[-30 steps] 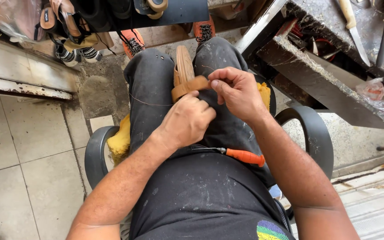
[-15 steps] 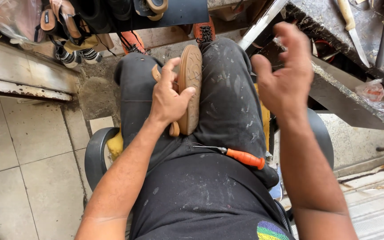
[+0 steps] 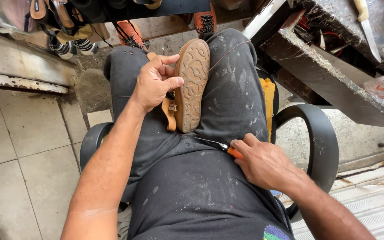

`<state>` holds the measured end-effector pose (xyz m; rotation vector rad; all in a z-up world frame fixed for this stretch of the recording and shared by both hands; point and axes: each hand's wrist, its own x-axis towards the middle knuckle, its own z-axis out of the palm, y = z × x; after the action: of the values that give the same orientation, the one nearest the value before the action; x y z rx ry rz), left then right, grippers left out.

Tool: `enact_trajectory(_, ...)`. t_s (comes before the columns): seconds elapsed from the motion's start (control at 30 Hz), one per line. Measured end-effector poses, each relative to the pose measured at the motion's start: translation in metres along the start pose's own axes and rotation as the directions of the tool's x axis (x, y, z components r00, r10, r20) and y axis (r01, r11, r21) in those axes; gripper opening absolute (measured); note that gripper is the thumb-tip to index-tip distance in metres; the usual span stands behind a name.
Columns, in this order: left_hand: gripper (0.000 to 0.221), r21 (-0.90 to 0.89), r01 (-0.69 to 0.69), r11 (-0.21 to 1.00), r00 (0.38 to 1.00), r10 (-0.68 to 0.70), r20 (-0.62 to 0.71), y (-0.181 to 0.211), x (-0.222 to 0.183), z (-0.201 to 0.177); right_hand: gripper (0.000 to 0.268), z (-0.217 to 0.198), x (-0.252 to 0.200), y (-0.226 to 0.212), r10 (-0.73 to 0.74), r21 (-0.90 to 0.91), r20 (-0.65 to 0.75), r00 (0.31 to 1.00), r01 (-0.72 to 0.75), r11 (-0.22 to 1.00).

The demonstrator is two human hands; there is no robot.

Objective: Hand-stitching the sole of a leather sandal using a needle and thread

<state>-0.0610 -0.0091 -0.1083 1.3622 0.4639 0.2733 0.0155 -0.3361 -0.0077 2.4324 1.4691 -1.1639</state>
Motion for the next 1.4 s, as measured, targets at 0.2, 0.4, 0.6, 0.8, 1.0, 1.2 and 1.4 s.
enact_trajectory(0.2, 0.058, -0.134, 0.007, 0.991, 0.996, 0.005, 0.085, -0.014, 0.004, -0.012, 0.034, -0.028, -0.022, 0.023, -0.137, 0.063, 0.079, 0.987, 0.132, 0.989)
enact_trajectory(0.4, 0.060, -0.101, -0.012, 0.995, 0.996, 0.021, 0.091, -0.014, 0.006, -0.013, 0.038, -0.054, -0.017, 0.015, -0.159, 0.268, -0.388, 0.908, 0.276, 0.923)
enact_trajectory(0.6, 0.062, -0.086, -0.032, 0.996, 0.996, 0.039, 0.085, -0.014, 0.005, -0.013, 0.045, -0.048, 0.026, -0.013, 0.011, 0.323, -0.454, 0.891, 0.154, 0.934)
enact_trajectory(0.8, 0.065, -0.146, -0.018, 0.989, 0.998, 0.026, 0.055, -0.026, 0.009, -0.013, 0.044, -0.024, 0.049, -0.013, 0.073, 0.356, -0.577, 0.813, 0.170, 0.919)
enact_trajectory(1.0, 0.065, -0.160, -0.021, 0.987, 0.998, 0.031, 0.056, -0.026, 0.007, -0.012, 0.042, -0.014, 0.055, -0.019, 0.049, 0.345, -0.624, 0.780, 0.219, 0.913)
enact_trajectory(1.2, 0.065, -0.160, -0.033, 0.987, 0.997, 0.043, 0.065, -0.021, 0.006, -0.010, 0.048, -0.007, 0.051, -0.034, 0.022, 0.308, -0.640, 0.768, 0.230, 0.923)
enact_trajectory(1.4, 0.064, -0.145, -0.038, 0.989, 0.997, 0.047, 0.059, -0.022, 0.004, -0.009, 0.045, 0.002, 0.049, -0.048, 0.002, 0.263, -0.675, 0.737, 0.238, 0.935)
